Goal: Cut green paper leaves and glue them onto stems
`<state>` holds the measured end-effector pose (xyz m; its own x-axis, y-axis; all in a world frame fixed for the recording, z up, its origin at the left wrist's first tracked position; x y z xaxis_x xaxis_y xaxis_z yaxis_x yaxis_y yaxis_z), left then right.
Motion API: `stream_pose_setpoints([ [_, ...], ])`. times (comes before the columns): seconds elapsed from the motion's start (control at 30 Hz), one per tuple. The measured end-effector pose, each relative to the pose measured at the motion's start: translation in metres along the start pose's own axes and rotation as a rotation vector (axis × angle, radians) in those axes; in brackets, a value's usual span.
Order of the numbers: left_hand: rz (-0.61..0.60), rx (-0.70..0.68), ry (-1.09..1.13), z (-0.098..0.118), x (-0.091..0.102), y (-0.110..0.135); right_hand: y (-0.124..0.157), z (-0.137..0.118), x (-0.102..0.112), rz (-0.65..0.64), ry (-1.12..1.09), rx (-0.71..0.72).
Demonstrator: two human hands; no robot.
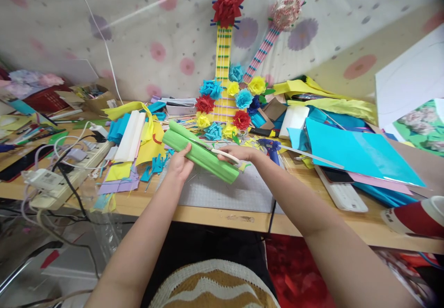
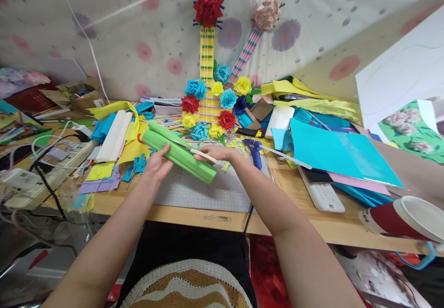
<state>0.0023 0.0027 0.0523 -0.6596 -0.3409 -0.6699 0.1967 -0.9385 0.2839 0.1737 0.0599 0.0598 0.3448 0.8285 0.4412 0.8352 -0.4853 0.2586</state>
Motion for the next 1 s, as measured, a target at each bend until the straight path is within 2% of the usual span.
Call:
stream_pose_setpoints([
  [0.17, 0.034, 0.003, 0.007, -0.003, 0.001, 0.001, -0.003, -0.003, -0.002, 0.004, -0.051, -0.01],
  [0.27, 0.016, -0.011, -0.016, -0.002, 0.003, 0.001, -0.003, -0.004, -0.005, -0.026, -0.126, -0.009],
  [0.47, -0.015, -0.04, -0.035, -0.001, 0.003, 0.0, 0.002, -0.003, -0.005, -0.024, -0.115, -0.036],
  [0.63, -0.016, -0.013, -0.02, -0.001, 0.003, 0.002, 0.009, -0.007, -0.003, -0.11, -0.138, -0.091],
  [0.83, 0.018, -0.031, -0.041, 0.012, -0.001, 0.0, 0.015, -0.021, 0.006, -0.227, -0.138, -0.081],
  [0.9, 0.014, -0.022, -0.071, 0.019, -0.004, -0.002, 0.012, -0.026, 0.01, -0.218, -0.162, -0.052],
  [1.0, -0.021, 0.014, -0.098, 0.025, -0.012, -0.004, 0.002, -0.027, 0.014, -0.155, -0.167, -0.086],
])
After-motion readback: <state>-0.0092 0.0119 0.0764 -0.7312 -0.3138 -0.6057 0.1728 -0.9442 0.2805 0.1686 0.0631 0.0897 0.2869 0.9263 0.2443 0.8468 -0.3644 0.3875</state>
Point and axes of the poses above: each hand's wrist, its own y-axis away from the middle knuckle, its own x-axis out of the back of the hand, z = x × y, the point moved 3 cm from there along -y, towards the middle knuckle, and after that the axes turned 9 degrees about -y, right-handed, at the moved point
